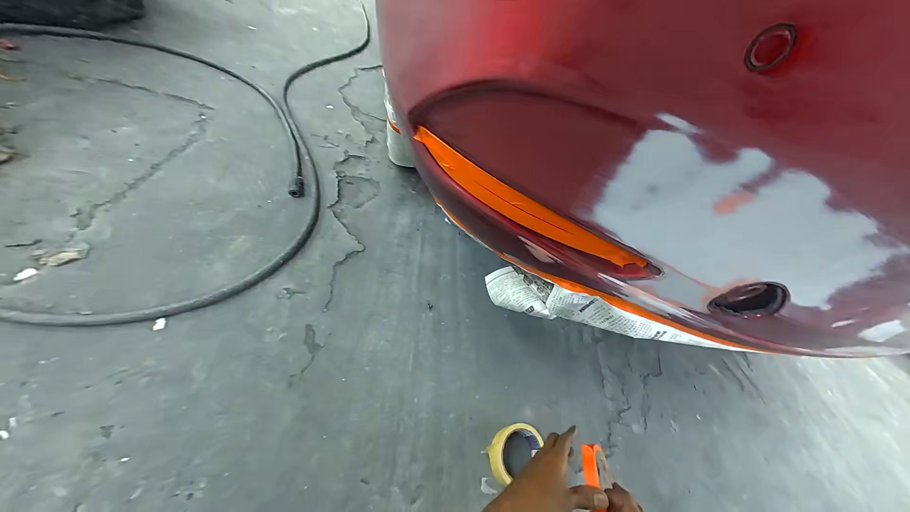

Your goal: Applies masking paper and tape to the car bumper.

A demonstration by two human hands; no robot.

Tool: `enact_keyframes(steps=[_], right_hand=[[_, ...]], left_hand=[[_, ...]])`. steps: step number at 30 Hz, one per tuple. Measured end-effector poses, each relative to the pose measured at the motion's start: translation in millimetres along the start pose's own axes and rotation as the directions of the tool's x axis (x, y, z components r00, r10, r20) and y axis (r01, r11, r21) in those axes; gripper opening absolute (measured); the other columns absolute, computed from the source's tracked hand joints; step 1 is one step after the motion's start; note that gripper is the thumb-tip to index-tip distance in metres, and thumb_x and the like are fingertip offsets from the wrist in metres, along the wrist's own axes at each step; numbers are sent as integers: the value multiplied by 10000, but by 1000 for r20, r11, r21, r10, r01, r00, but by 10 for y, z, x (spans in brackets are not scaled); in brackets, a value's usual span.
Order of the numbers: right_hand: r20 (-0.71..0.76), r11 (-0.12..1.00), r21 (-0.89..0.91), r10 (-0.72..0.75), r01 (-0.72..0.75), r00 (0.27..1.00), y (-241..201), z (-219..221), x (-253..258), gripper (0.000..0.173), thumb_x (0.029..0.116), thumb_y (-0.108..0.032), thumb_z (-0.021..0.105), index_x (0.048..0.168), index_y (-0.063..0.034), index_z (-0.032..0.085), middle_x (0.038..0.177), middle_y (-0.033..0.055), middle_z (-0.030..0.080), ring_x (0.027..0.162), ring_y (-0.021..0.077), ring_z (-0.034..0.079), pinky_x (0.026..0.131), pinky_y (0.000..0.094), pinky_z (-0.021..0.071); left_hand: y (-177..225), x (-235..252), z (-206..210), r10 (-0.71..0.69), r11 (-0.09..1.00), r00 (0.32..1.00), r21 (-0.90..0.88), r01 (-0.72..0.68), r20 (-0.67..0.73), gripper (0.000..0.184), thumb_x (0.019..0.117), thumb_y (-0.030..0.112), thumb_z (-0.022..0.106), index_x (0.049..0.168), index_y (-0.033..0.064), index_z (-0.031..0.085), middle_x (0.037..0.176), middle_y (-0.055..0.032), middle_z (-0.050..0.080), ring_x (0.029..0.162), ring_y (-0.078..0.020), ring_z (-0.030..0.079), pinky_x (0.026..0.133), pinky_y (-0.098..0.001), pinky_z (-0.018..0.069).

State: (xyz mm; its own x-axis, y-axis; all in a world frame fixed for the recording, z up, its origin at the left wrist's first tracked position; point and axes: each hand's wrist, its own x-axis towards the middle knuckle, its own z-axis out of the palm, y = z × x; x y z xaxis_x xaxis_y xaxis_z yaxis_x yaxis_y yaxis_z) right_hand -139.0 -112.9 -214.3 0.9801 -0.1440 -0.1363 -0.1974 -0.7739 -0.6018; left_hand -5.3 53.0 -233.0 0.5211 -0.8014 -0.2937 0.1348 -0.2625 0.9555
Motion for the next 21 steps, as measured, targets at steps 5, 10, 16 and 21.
enact_keyframes(steps=[5,10,16,21], right_hand=[[-5,970,-7,-241,241,970,-302,-425,337,341,1030,-266,583,1100,59,663,902,157,697,894,241,693,1137,562,376],[19,948,-10,-317,317,948,-562,-616,554,285,1028,-250,579,1091,14,667,843,82,699,864,158,696,1202,575,283],[-21,934,-35,-355,355,934,-1074,-788,774,446,1050,-314,559,1406,-49,600,667,-4,635,641,127,615,874,445,545],[-69,954,-234,-210,188,975,-1929,-1126,1039,569,1031,-600,448,1437,-234,610,570,-57,601,447,126,543,448,413,497]], left_hand=[[245,59,-330,122,955,990,-261,-138,-74,714,817,260,855,1394,18,512,1135,-112,659,923,-189,655,825,-357,556],[455,-15,-692,196,937,967,-259,-234,-165,352,922,219,750,1171,6,621,965,-57,671,850,-123,650,805,-305,551],[664,-190,-943,213,975,834,60,-212,-509,240,970,348,661,1025,127,736,912,10,683,807,-121,635,767,-364,531],[1052,-366,-1339,414,870,287,283,-403,-864,117,941,248,681,921,159,753,863,47,698,808,-122,652,761,-418,530]])
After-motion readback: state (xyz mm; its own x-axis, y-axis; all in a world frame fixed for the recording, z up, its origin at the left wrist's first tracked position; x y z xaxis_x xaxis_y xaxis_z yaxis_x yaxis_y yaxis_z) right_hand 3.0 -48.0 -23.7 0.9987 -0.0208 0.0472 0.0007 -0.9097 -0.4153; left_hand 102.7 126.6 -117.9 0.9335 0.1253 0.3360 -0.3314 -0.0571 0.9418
